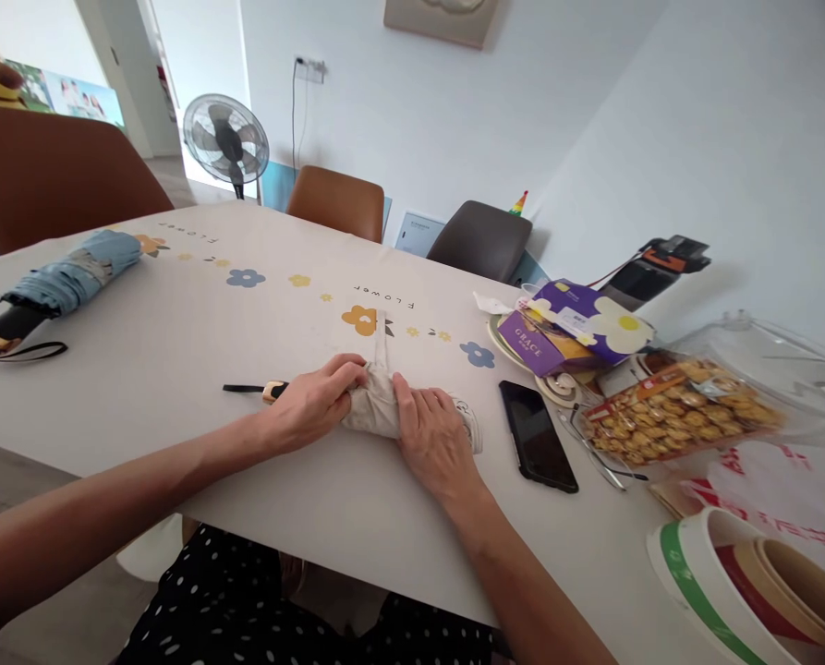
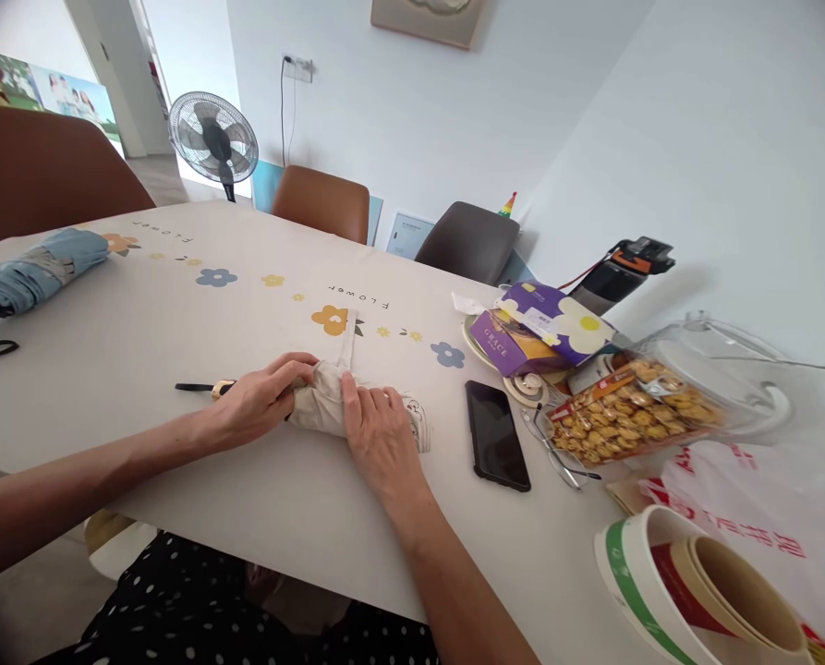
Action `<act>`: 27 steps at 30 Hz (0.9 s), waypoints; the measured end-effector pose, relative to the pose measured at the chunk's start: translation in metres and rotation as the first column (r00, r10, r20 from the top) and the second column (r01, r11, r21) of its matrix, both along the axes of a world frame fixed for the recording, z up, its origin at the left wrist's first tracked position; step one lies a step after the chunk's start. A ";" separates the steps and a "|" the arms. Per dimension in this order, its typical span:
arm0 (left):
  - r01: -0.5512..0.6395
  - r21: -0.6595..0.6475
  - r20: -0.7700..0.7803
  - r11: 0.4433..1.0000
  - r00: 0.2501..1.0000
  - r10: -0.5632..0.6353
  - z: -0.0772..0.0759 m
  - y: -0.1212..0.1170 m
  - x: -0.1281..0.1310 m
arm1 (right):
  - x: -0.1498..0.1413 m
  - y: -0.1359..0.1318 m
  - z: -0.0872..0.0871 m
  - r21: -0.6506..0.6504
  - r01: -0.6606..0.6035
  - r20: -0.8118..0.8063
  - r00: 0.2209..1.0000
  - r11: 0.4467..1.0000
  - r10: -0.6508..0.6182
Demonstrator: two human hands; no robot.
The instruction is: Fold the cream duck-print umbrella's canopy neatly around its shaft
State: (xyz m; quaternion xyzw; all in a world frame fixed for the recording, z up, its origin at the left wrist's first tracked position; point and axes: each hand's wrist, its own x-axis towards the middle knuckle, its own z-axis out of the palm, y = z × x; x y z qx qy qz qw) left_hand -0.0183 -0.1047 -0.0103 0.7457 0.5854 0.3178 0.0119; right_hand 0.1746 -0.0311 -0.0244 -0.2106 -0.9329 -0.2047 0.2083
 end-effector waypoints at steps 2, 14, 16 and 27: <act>0.022 -0.065 0.089 0.998 0.996 -0.016 -0.002 -0.001 -0.002 | 0.000 -0.002 0.003 -0.011 0.009 0.032 0.999 1.000 -0.008; 0.064 -0.346 0.421 0.936 0.902 0.094 0.012 -0.011 -0.008 | -0.001 -0.014 0.011 -0.001 0.086 0.125 0.988 0.996 -0.085; -0.008 -0.189 0.338 0.982 0.938 0.073 0.012 -0.017 -0.001 | -0.002 -0.014 0.012 -0.004 0.091 0.128 0.988 0.996 -0.090; 0.111 0.004 -0.265 0.994 0.958 -0.106 0.004 -0.024 0.024 | -0.004 -0.018 0.009 0.045 0.075 0.118 0.990 0.996 -0.079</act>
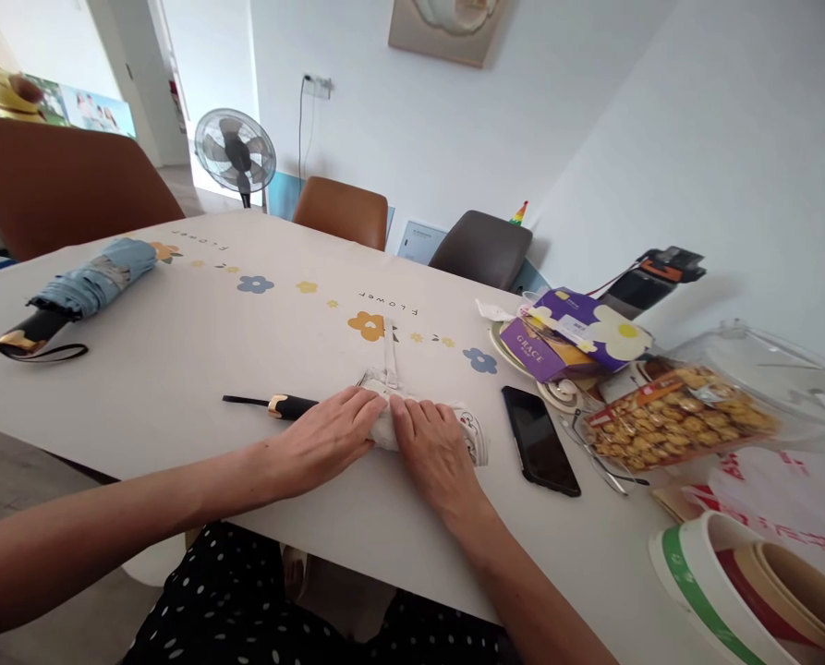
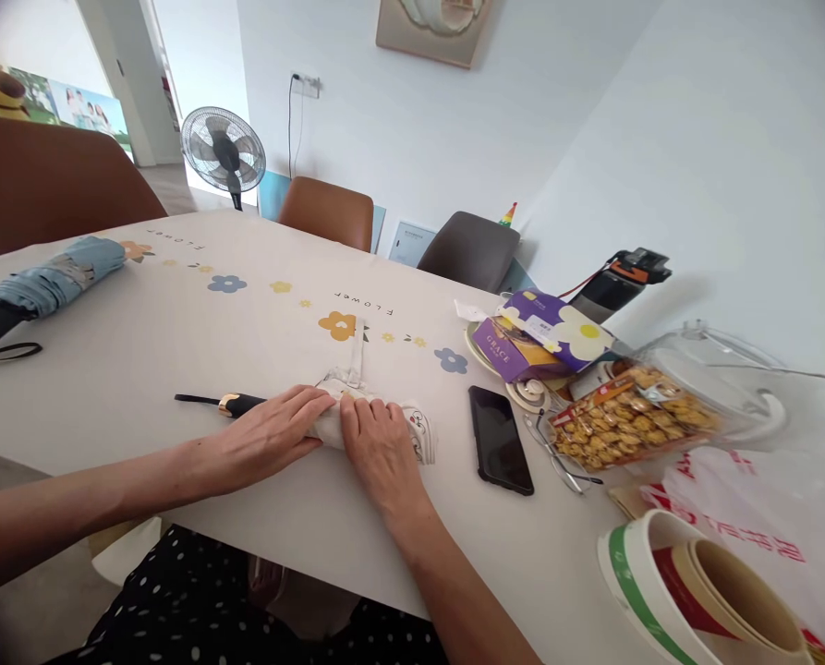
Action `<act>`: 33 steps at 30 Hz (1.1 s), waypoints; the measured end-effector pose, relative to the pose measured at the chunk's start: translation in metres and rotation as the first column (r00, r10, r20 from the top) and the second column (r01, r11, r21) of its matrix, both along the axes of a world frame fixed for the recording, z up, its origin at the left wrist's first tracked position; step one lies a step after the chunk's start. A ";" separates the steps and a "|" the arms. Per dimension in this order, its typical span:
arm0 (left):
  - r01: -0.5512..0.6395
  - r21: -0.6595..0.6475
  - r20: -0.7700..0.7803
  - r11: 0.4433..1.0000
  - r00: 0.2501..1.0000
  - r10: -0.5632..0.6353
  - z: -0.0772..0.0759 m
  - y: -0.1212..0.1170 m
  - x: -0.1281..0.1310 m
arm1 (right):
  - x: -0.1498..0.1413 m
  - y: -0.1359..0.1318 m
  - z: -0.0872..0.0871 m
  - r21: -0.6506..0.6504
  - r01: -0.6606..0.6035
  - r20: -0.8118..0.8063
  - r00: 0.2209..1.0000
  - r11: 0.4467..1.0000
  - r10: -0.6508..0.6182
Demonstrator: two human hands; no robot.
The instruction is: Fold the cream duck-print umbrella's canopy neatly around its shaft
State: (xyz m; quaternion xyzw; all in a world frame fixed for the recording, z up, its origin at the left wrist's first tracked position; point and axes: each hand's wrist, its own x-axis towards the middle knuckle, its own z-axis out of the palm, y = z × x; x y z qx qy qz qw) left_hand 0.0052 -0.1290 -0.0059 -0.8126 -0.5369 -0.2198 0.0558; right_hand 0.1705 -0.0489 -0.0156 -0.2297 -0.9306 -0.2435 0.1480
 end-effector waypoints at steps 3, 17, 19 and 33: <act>-0.011 -0.124 -0.071 0.992 0.997 0.002 0.002 0.007 -0.007 | -0.001 0.002 0.000 0.035 -0.018 -0.005 1.000 0.999 0.019; -0.106 -0.289 -0.250 0.951 0.968 0.032 0.011 0.026 -0.012 | 0.000 -0.014 0.002 0.100 0.055 0.021 0.998 0.994 -0.057; -0.076 -0.186 -0.271 0.980 0.962 0.023 0.003 0.025 -0.014 | -0.001 -0.018 0.008 0.086 0.077 0.077 0.993 0.993 -0.084; 0.207 0.290 -0.394 0.934 0.915 -0.081 -0.024 0.018 -0.035 | 0.000 -0.022 0.030 -0.529 0.222 0.234 0.966 0.819 -0.111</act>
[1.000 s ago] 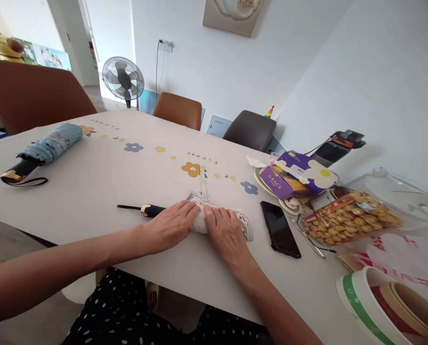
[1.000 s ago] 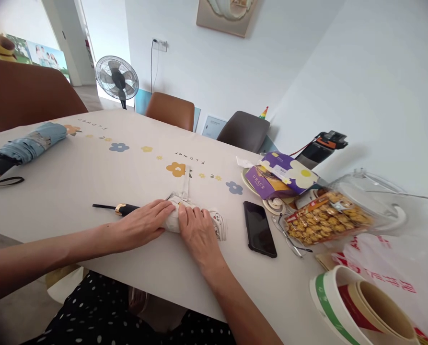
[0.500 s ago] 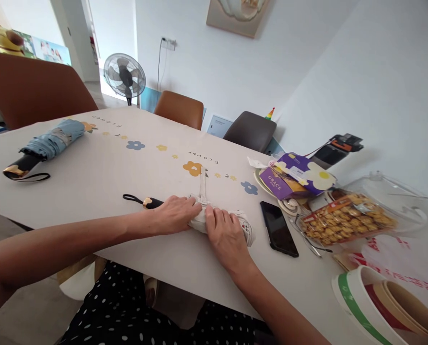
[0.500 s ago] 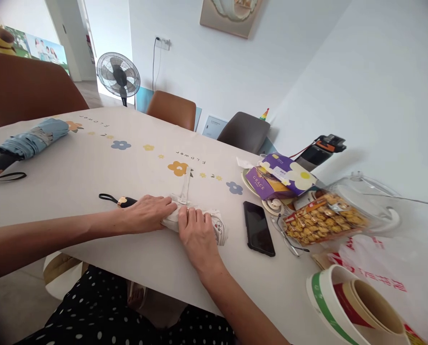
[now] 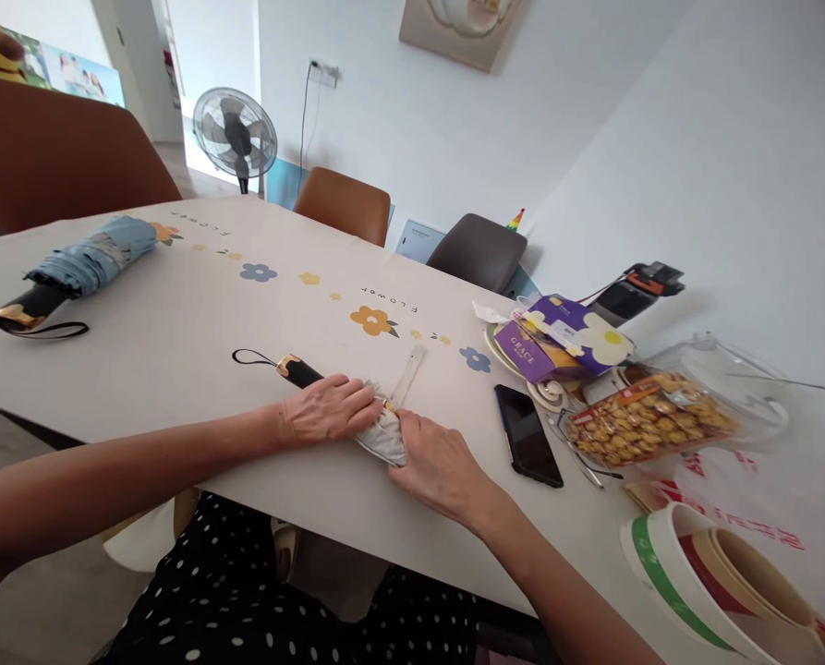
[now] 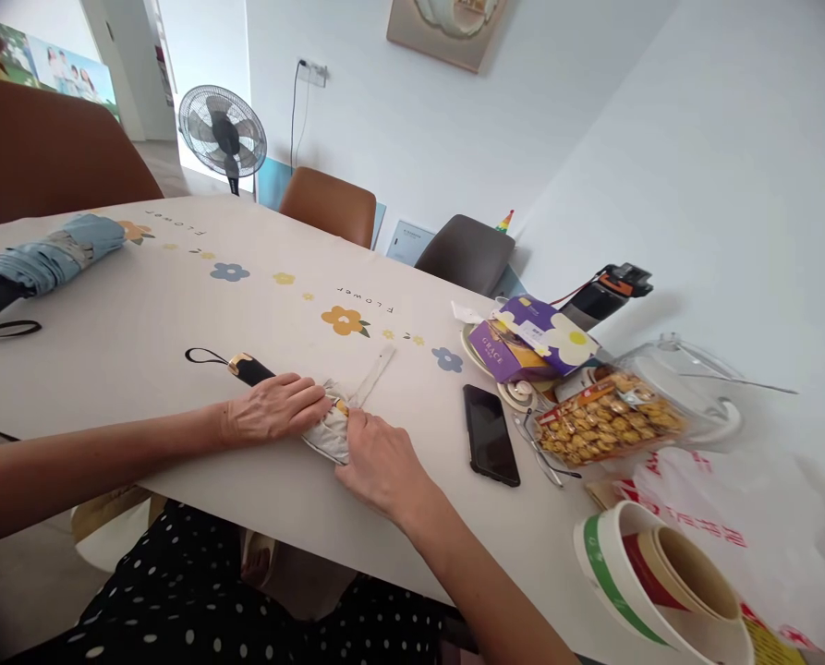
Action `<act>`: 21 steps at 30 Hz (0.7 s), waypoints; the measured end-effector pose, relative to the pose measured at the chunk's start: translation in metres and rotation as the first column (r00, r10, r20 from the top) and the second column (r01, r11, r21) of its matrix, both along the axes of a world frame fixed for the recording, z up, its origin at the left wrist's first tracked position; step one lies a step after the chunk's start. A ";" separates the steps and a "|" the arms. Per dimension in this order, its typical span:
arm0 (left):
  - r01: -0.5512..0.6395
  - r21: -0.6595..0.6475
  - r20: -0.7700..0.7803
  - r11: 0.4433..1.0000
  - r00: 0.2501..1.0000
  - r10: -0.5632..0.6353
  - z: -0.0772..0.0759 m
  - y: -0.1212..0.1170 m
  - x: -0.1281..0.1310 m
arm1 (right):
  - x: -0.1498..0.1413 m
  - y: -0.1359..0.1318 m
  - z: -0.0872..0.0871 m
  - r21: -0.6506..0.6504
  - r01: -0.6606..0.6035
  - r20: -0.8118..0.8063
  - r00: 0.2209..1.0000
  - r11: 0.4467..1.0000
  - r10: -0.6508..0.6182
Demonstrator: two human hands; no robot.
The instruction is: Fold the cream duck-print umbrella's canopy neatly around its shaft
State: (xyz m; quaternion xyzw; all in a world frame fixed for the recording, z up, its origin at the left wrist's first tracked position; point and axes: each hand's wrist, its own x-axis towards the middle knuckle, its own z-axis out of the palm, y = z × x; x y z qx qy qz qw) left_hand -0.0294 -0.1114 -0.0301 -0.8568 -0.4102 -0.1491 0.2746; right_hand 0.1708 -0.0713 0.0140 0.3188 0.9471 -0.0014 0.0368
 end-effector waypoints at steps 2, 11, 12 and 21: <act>0.003 0.016 0.022 1.000 1.000 -0.003 -0.001 0.000 -0.002 | -0.001 0.000 0.005 -0.063 0.052 -0.011 0.999 0.997 -0.053; -0.029 0.015 0.111 0.999 0.993 0.027 -0.003 0.002 -0.003 | -0.009 0.004 0.015 -0.209 0.155 0.054 0.988 0.966 -0.147; -0.054 -0.004 0.099 0.999 0.994 0.054 -0.001 0.002 -0.003 | -0.010 0.004 0.012 -0.190 0.155 0.059 0.988 0.970 -0.146; -0.217 -0.290 0.302 0.932 0.903 0.304 0.027 -0.033 0.016 | -0.008 -0.005 -0.008 0.286 0.042 0.094 0.993 0.957 -0.072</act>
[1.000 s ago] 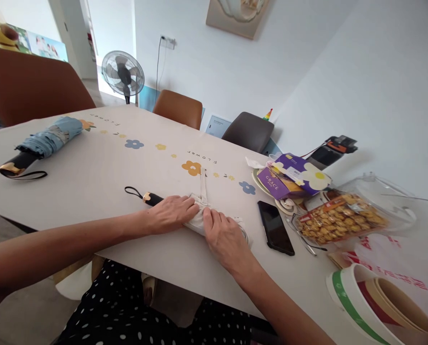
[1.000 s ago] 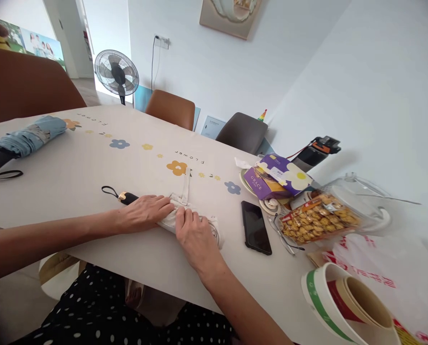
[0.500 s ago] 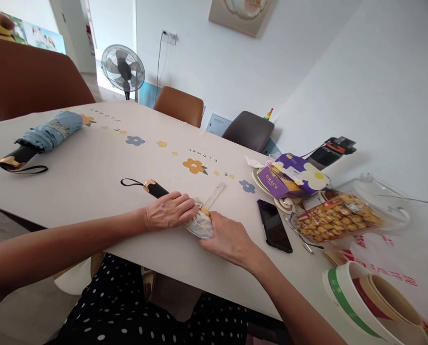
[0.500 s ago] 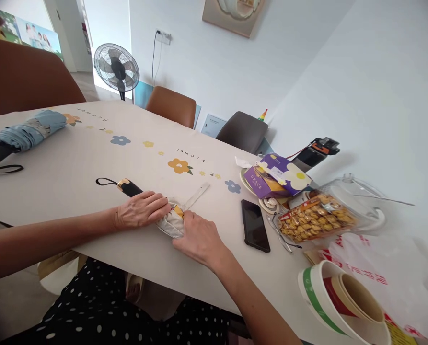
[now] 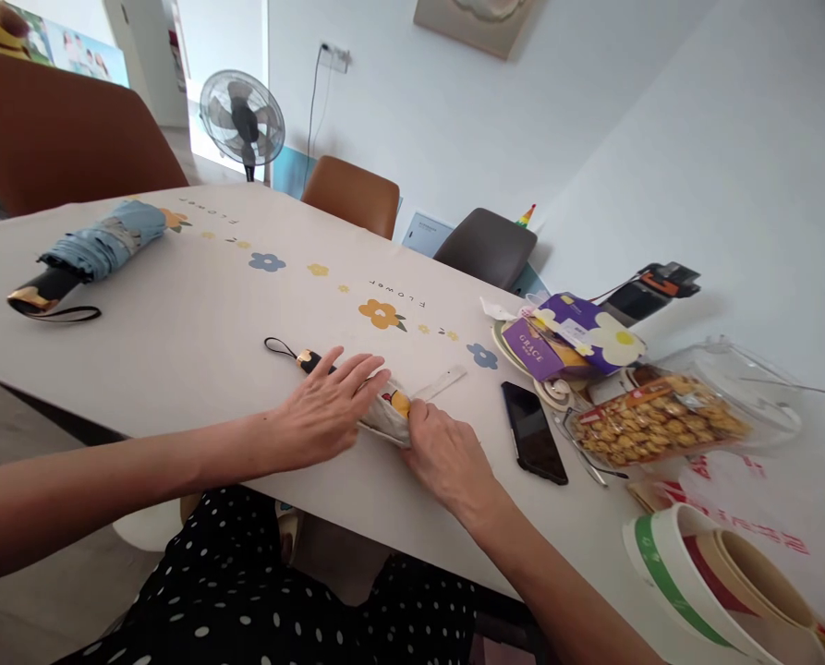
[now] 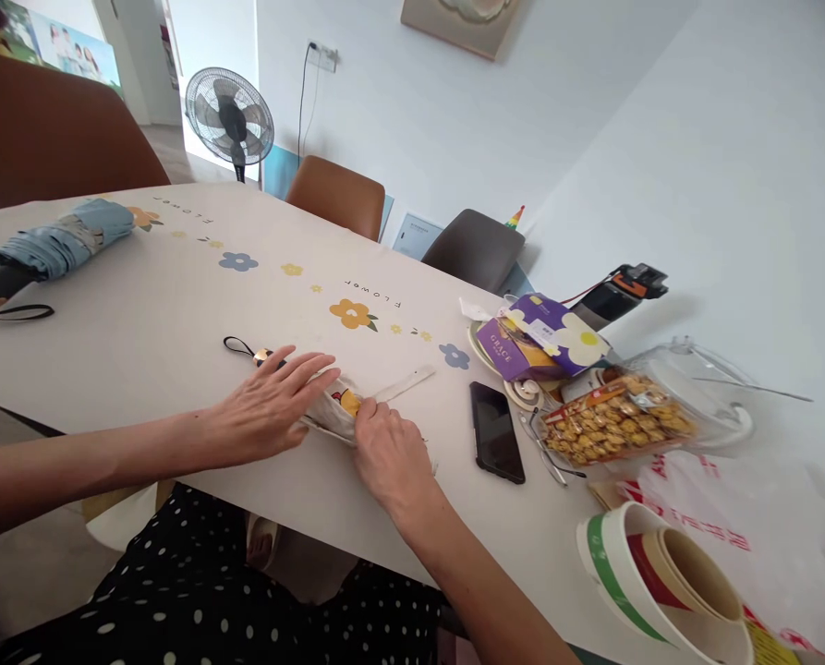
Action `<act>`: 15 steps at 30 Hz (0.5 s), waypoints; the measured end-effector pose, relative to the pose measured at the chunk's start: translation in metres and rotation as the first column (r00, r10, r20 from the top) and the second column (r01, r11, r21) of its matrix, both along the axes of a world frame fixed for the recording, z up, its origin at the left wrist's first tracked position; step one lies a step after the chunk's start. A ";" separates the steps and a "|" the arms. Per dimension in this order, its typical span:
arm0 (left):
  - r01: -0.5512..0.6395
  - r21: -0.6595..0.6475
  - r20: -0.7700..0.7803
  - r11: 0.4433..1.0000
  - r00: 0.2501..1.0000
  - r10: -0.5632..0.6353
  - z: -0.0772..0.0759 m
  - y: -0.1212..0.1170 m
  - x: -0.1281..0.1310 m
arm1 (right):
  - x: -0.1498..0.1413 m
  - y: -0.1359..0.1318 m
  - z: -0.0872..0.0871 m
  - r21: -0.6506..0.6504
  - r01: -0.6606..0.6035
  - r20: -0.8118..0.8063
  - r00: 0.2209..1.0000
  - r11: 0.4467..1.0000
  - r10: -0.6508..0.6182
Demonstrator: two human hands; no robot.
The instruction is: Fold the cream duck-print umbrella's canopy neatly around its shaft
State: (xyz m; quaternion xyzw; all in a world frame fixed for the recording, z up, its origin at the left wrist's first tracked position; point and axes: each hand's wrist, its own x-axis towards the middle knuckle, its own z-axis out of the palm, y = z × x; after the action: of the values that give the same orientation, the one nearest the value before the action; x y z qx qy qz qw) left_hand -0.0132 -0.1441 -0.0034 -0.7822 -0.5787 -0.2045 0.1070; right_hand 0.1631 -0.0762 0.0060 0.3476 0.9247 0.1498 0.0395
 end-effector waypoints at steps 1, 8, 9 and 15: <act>0.005 -0.034 0.066 0.999 0.998 -0.003 0.001 -0.001 0.001 | 0.000 -0.001 -0.001 0.042 -0.012 0.003 1.000 0.999 0.012; -0.151 -0.115 0.103 0.982 0.981 0.163 -0.005 0.019 -0.032 | 0.001 -0.007 -0.012 0.297 -0.115 -0.002 0.993 0.948 0.121; -0.187 -0.076 0.108 0.979 0.975 0.195 -0.004 0.018 -0.034 | 0.001 -0.008 -0.013 0.318 -0.122 0.001 0.992 0.940 0.128; 0.153 0.035 0.056 0.988 0.986 -0.154 -0.008 -0.008 0.008 | -0.003 -0.013 -0.014 0.367 -0.153 -0.030 0.984 0.918 0.176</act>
State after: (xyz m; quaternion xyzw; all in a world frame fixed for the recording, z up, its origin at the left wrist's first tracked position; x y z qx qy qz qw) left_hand -0.0049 -0.1525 -0.0116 -0.8164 -0.5164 -0.2437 0.0859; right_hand 0.1599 -0.0889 -0.0075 0.2743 0.9078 0.3100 -0.0670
